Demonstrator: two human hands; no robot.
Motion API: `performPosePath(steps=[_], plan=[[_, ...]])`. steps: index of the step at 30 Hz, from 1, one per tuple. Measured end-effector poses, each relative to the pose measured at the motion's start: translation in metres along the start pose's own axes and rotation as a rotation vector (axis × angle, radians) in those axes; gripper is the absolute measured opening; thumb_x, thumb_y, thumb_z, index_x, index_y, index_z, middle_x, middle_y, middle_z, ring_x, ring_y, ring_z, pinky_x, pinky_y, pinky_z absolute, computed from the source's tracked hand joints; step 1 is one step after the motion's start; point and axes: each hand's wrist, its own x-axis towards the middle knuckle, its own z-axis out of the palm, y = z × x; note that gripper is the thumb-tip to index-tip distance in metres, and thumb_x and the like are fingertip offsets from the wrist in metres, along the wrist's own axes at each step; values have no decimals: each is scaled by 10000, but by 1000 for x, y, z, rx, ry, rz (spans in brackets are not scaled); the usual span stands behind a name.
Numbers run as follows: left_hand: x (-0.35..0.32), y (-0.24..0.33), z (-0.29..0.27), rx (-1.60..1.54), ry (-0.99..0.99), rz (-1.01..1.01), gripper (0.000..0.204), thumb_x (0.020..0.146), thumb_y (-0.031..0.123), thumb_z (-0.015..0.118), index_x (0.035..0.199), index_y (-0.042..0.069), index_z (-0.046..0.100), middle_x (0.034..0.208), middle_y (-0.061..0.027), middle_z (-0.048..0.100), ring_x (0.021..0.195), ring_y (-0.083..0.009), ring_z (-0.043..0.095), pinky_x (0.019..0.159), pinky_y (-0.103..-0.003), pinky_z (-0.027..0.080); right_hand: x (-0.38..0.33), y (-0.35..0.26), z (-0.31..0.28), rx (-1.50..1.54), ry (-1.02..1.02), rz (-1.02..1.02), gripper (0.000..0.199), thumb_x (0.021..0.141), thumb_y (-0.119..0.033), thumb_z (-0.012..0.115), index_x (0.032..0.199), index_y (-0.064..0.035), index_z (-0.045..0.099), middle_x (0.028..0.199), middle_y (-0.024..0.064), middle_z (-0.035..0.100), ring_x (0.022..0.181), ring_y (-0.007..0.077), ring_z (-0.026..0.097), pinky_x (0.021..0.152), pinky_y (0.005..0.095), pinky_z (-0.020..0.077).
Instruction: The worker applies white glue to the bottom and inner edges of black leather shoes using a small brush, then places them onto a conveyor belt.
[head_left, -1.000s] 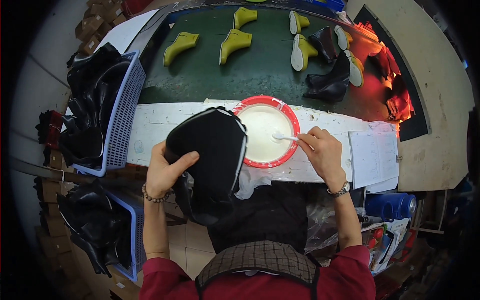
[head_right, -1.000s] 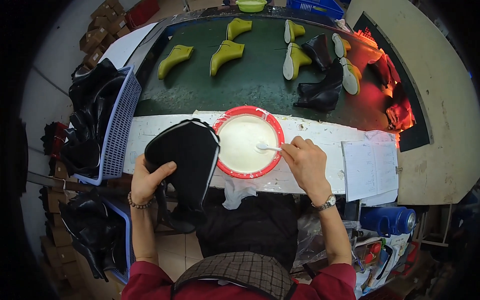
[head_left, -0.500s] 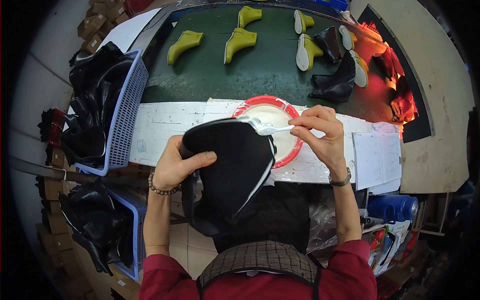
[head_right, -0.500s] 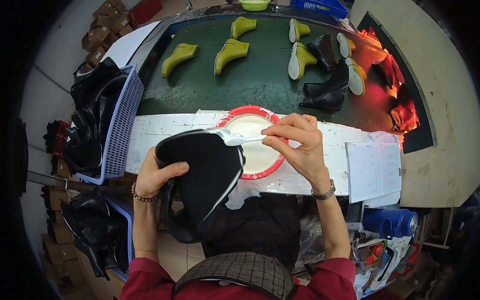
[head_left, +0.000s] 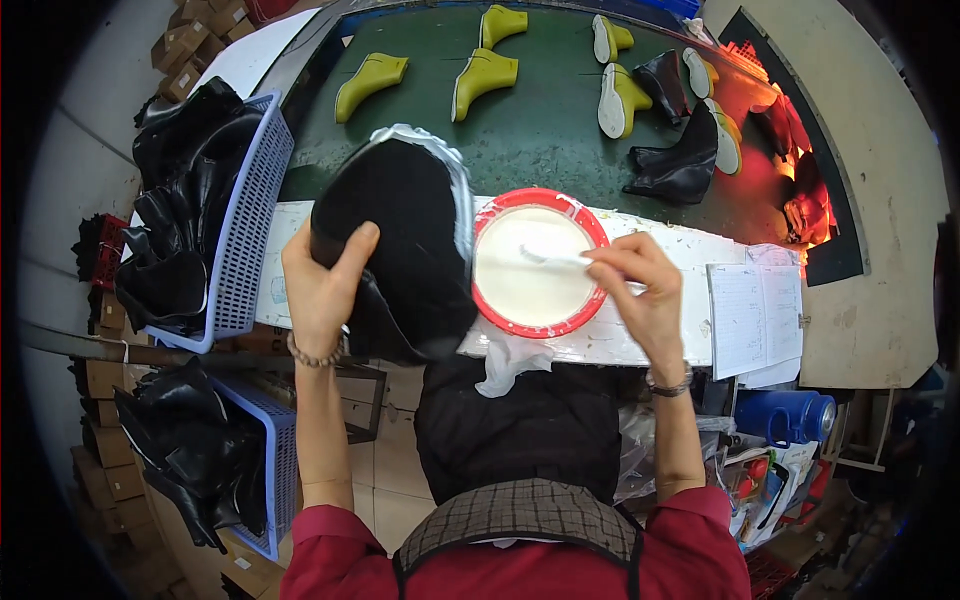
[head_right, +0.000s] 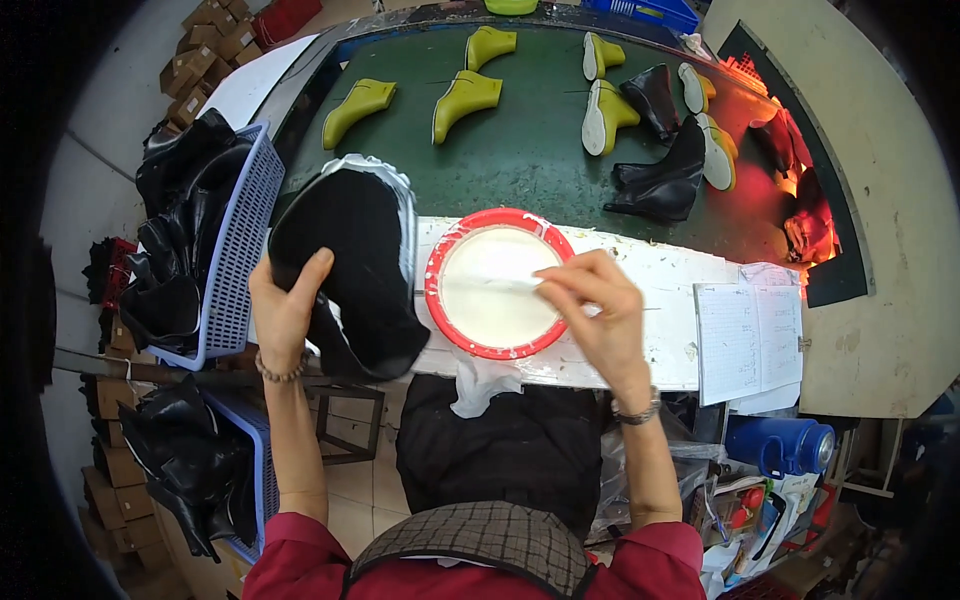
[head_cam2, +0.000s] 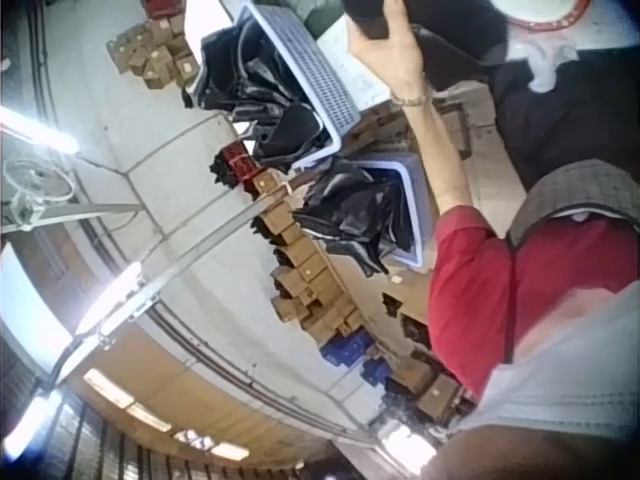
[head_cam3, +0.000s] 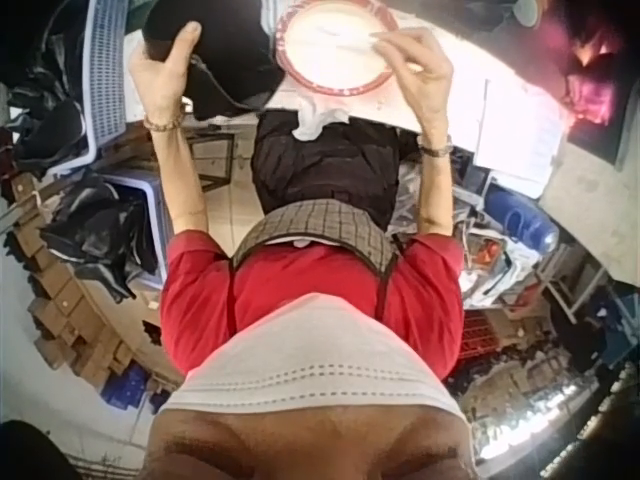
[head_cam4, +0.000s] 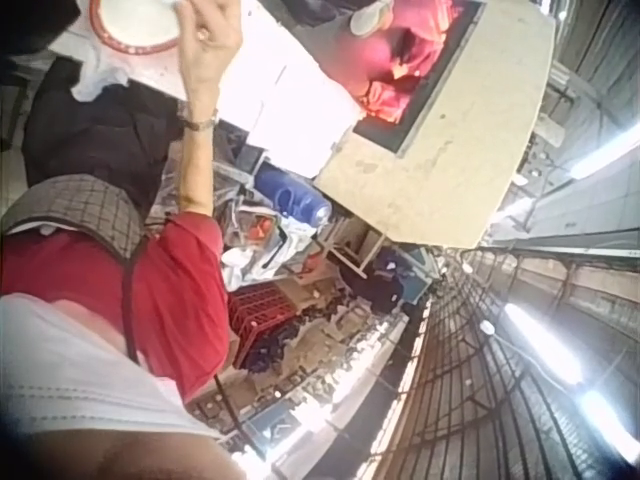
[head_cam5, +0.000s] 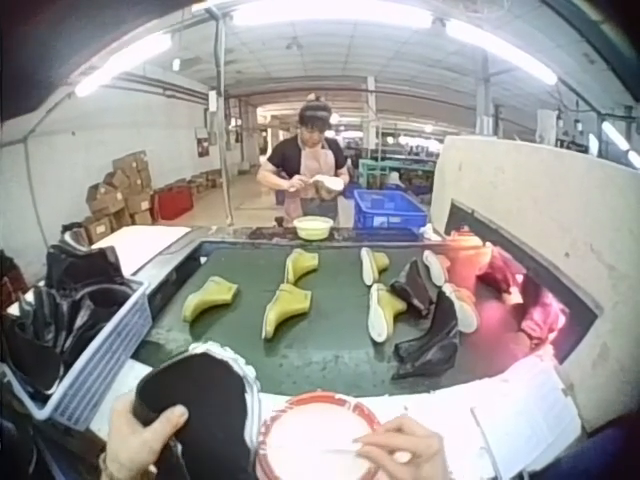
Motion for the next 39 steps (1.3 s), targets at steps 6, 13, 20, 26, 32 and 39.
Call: performPosePath(steps=[6, 13, 20, 26, 32, 39], plan=[[25, -78, -22, 168, -155, 85, 880, 814, 114, 837, 1548, -16, 368, 1379, -200, 599, 1184, -232, 634, 1015, -352, 512, -14, 19, -23, -594, -134, 73, 112, 846, -203, 794, 899, -105, 797, 845, 20, 678, 709, 222, 663, 605, 338, 498], [-34, -105, -36, 963, -369, 252, 1409, 539, 398, 966, 1657, 144, 147, 1603, -225, 299, 1415, -440, 385, 1083, -581, 376, -10, 13, -25, -794, -197, -58, 106, 837, -211, 795, 874, -114, 779, 798, 19, 657, 740, 232, 668, 614, 358, 498], [-34, -118, -32, 815, -201, 361, 1051, 663, -25, 739, 1606, 139, 305, 1532, -237, 374, 1353, -474, 441, 1081, -509, 436, -26, 18, -26, -503, -88, 149, 120, 868, -197, 793, 913, -85, 786, 799, 50, 663, 667, 224, 657, 605, 338, 493], [-41, -82, -18, 651, -25, 512, 895, 640, -191, 642, 1497, -6, 461, 1359, -241, 603, 1224, -442, 600, 1069, -442, 476, -33, 19, -23, -449, 62, 204, 136, 881, -152, 799, 970, -51, 781, 820, 55, 670, 647, 167, 633, 582, 288, 473], [-50, -37, 16, 621, 17, 716, 748, 783, -44, 734, 1477, -43, 453, 1448, -307, 534, 1287, -464, 574, 1079, -479, 468, -13, -22, 7, -10, 57, 77, 129, 876, -38, 789, 1003, -20, 778, 864, 57, 694, 666, 86, 593, 568, 227, 436], [-73, -38, 13, 386, -86, 744, 949, 809, 73, 849, 1558, -55, 282, 1559, -282, 429, 1405, -389, 498, 1172, -437, 403, -3, -7, -5, 0, 79, 73, 121, 878, -54, 793, 992, -14, 783, 860, 32, 686, 654, 56, 538, 545, 211, 379]])
